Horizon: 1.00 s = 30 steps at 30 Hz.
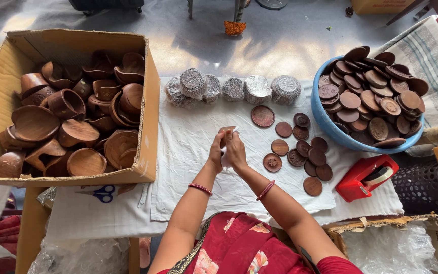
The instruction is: The person wipes small, round wooden items with a white cloth on a table covered with a white sheet. They pick up items from a pile, wipe them, and place them back down. A box of wooden bowls and a blue bowl of wooden discs are also visible on the table.
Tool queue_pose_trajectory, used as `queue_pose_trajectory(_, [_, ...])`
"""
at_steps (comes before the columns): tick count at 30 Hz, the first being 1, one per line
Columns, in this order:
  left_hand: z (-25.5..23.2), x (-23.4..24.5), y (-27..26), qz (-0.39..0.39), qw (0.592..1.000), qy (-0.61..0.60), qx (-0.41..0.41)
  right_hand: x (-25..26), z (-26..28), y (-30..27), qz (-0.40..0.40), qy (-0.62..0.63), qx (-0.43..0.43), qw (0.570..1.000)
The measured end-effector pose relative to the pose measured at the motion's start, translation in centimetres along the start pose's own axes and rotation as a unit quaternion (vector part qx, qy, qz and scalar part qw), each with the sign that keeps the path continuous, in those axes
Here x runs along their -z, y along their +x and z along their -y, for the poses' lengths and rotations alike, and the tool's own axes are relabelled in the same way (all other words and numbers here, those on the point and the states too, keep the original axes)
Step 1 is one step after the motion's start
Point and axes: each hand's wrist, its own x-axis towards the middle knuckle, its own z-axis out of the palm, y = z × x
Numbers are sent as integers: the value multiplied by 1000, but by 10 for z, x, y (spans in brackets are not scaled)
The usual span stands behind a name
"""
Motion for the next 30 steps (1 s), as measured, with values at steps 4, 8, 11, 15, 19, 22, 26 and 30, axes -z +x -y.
queue_pose_trajectory(4, [-15, 3, -3, 12, 997, -58, 43, 4, 19, -16, 15, -118, 104, 987])
queue_pose_trajectory(8, [-19, 21, 6, 79, 990, -71, 89, 17, 28, -25, 60, -241, 296, 922])
queue_pose_trajectory(11, [-26, 27, 3, 102, 986, -32, 128, 36, 23, -22, 115, -314, 444, 831])
queue_pose_trajectory(15, [-51, 5, -24, 37, 973, 76, 215, 65, 12, -2, 204, -426, 554, 685])
queue_pose_trajectory(19, [-52, 6, -20, 25, 979, 42, 198, 66, 1, 2, 167, -444, 507, 720])
queue_pose_trajectory(22, [-40, 14, -5, -3, 988, 52, 149, 50, -8, -5, 56, -354, 366, 859])
queue_pose_trajectory(26, [-46, 19, -11, 30, 990, 51, 125, 38, 3, -18, 108, -322, 413, 845])
queue_pose_trajectory(30, [-47, 23, -17, 54, 993, -7, 101, 38, 9, -12, 151, -436, 445, 768])
